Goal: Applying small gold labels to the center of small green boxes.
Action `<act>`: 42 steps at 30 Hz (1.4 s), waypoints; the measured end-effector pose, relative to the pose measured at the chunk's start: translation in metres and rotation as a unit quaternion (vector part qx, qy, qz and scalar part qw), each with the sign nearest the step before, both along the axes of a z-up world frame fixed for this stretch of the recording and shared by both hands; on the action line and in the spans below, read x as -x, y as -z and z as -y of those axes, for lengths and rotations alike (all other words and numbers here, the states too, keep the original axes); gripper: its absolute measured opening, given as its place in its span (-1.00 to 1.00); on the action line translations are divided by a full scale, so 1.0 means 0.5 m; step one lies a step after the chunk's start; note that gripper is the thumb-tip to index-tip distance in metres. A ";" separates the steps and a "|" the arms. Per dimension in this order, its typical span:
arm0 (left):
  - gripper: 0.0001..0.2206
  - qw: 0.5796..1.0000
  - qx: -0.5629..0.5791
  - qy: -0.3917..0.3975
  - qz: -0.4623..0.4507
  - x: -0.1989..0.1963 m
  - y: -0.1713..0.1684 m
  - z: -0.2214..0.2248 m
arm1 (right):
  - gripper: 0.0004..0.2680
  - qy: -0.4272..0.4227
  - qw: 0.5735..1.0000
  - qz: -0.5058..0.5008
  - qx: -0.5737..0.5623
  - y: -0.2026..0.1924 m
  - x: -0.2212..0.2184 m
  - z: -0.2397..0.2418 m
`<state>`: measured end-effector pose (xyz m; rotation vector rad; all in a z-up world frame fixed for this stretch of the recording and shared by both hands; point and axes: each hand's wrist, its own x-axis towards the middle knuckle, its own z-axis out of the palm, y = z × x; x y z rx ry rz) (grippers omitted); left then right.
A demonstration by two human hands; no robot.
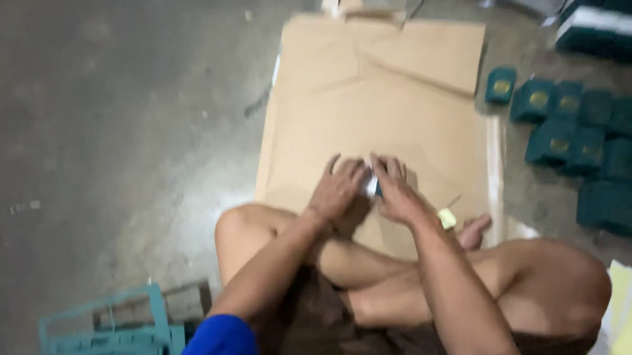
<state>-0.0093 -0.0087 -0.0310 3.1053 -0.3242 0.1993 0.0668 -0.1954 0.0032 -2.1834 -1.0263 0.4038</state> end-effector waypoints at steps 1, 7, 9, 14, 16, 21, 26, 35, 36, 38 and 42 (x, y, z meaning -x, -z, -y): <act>-0.44 1.000 0.008 -0.007 -0.015 0.010 -0.019 0.001 | -0.30 -0.007 1.000 -0.015 0.008 -0.004 0.017 -0.006; 0.20 0.956 0.132 -0.163 -0.205 0.019 -0.192 0.022 | -0.29 0.022 0.982 0.049 0.179 -0.026 0.030 -0.027; 0.10 0.978 0.119 -0.103 -0.137 0.036 -0.152 0.036 | -0.33 -0.008 0.990 0.110 0.088 -0.001 0.035 -0.027; -0.07 0.984 0.104 -0.059 -0.135 0.040 -0.026 0.049 | -0.35 0.009 0.984 0.121 0.127 0.008 0.035 -0.014; -0.10 0.985 0.073 -0.067 -0.141 0.023 -0.020 0.028 | -0.33 0.004 0.987 0.109 0.120 -0.022 0.020 -0.038; -0.12 0.964 0.218 -0.113 -0.101 0.020 -0.096 0.031 | -0.16 0.151 0.981 -0.099 0.068 -0.082 0.016 -0.023; -0.17 0.924 0.363 -0.091 -0.076 0.002 -0.050 0.022 | -0.31 0.100 0.994 -0.012 -0.039 -0.112 0.017 -0.027; -0.21 0.928 0.369 -0.010 -0.051 -0.022 0.028 0.013 | -0.31 0.071 0.996 0.043 0.042 -0.056 0.017 -0.009; -0.31 0.929 0.360 -0.033 -0.082 -0.018 0.018 0.010 | -0.30 0.088 0.996 -0.009 0.010 -0.053 0.024 -0.005; -0.33 0.867 0.481 -0.033 -0.125 -0.010 -0.001 0.024 | -0.31 0.127 0.990 -0.048 -0.044 -0.076 0.020 0.024; -0.37 0.702 0.684 -0.006 -0.197 0.012 -0.061 0.017 | -0.38 0.131 0.986 -0.080 -0.062 -0.073 0.000 0.068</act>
